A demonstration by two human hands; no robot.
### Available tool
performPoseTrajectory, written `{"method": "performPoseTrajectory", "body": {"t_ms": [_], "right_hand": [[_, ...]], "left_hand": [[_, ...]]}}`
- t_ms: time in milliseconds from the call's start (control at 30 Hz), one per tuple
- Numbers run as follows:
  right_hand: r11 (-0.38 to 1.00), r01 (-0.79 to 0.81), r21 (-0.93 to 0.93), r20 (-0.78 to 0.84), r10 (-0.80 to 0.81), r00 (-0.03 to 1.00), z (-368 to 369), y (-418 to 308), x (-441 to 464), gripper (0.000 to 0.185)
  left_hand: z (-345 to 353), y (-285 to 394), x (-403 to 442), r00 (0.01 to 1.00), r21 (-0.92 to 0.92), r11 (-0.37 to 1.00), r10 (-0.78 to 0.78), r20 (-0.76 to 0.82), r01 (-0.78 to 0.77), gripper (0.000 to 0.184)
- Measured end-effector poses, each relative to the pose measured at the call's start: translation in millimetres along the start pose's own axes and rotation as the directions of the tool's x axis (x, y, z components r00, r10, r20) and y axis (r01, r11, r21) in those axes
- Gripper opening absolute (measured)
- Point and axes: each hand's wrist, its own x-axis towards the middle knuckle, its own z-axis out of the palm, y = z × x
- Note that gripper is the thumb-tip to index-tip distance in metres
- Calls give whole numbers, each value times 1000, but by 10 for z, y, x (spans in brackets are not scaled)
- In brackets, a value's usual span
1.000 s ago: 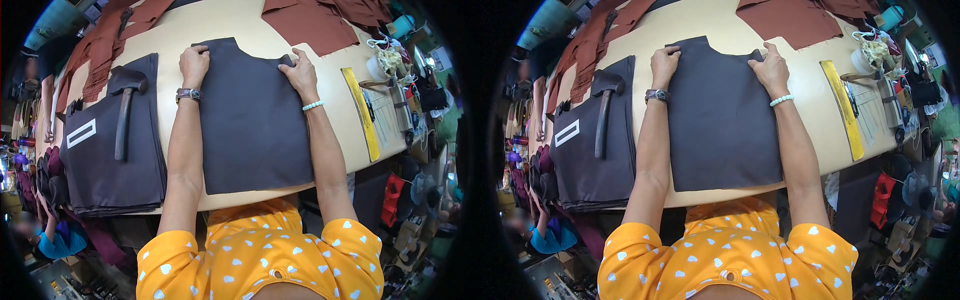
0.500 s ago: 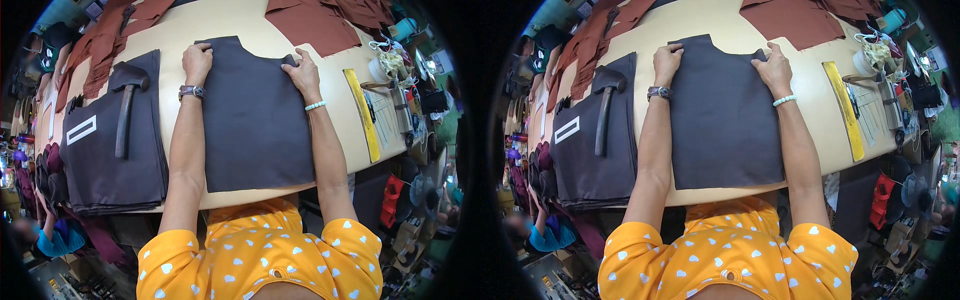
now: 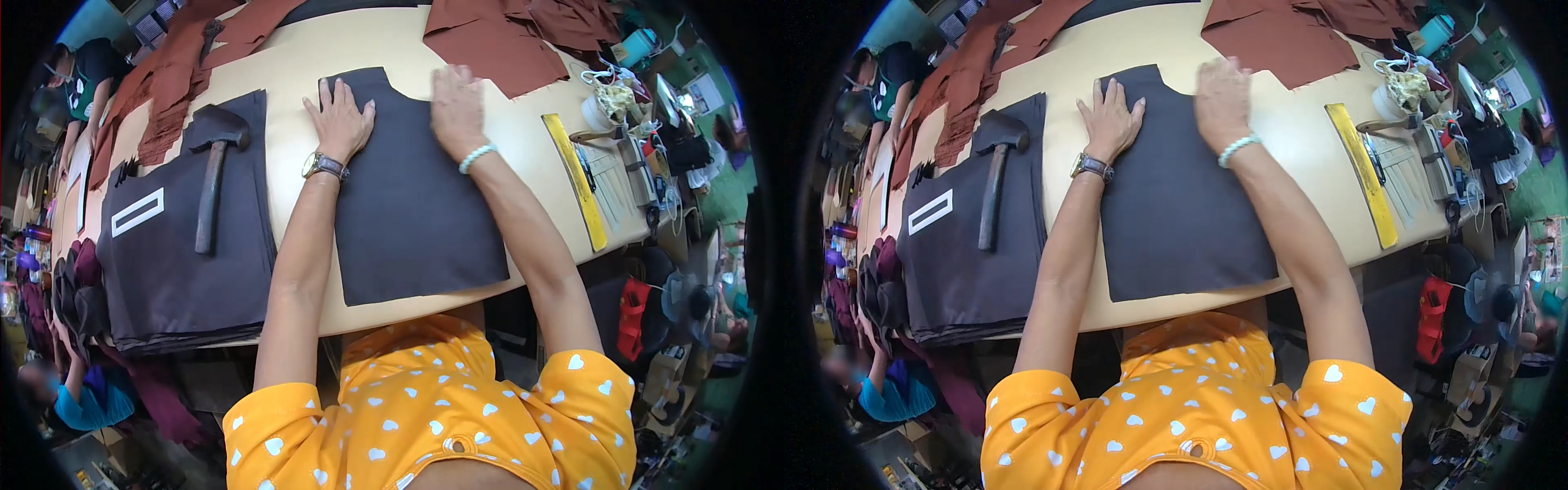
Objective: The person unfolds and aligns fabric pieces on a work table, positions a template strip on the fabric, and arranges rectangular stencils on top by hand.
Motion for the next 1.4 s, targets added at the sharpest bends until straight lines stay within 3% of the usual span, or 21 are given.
{"method": "performPoseTrajectory", "body": {"t_ms": [33, 100, 133, 200, 567, 733, 833, 933, 1033, 1100, 1167, 1200, 1233, 1333, 1400], "right_hand": [[998, 40, 40, 35, -42, 999, 3, -161, 32, 29], [922, 49, 384, 60, -78, 995, -26, -533, -17, 47], [811, -6, 585, 132, -87, 987, 59, -689, -58, 60], [655, -252, 712, 356, -29, 934, 21, -910, -149, 66], [800, -245, 548, 343, 52, 938, 96, -54, -469, 64], [823, -324, 466, 386, 141, 912, 133, 247, -540, 65], [870, -325, 370, 373, 181, 910, 163, 259, -559, 66], [901, -344, 264, 389, 227, 893, 141, 224, -583, 67], [887, -347, 305, 398, 212, 892, 125, 233, -560, 69], [883, -349, 314, 403, 209, 891, 134, 245, -567, 69], [890, -315, 331, 400, 170, 901, 172, 300, -590, 69], [892, -297, 341, 399, 148, 905, 207, 317, -596, 69], [935, -204, 291, 378, 83, 922, 262, 387, -616, 66], [818, -167, 550, 417, -95, 904, 306, 812, -592, 63], [821, -74, 566, 404, -199, 893, 178, 922, -625, 72]], "left_hand": [[32, -2, -16, 1000, -42, 999, -22, 22, 23, 58], [98, -22, -4, 995, -68, 996, -43, 89, 49, 63], [131, -54, -8, 997, -73, 997, -21, 77, 26, 62], [176, -122, -29, 998, -76, 997, 20, 56, -16, 61], [78, -20, -41, 999, -98, 994, -41, 0, 41, 56], [71, -16, -34, 999, -95, 994, -45, 10, 46, 55], [3, -5, -14, 999, -17, 1000, -21, 42, 21, 56], [-83, 92, 57, 994, 188, 982, -26, 110, 5, 51], [-66, 376, 153, 980, 291, 948, 163, -110, -125, 49], [-155, 760, 114, 951, -71, 959, 261, -166, -276, 50], [42, 1056, 71, 928, -467, 803, 343, -147, -371, 48], [-129, 1195, 17, 931, -553, 785, 363, 47, -278, 47], [-22, 1230, -28, 927, -559, 767, 375, -10, -316, 45], [99, 1265, -88, 905, -509, 763, 418, -81, -399, 40], [70, 1259, -114, 902, -474, 778, 423, -87, -411, 38]]}}
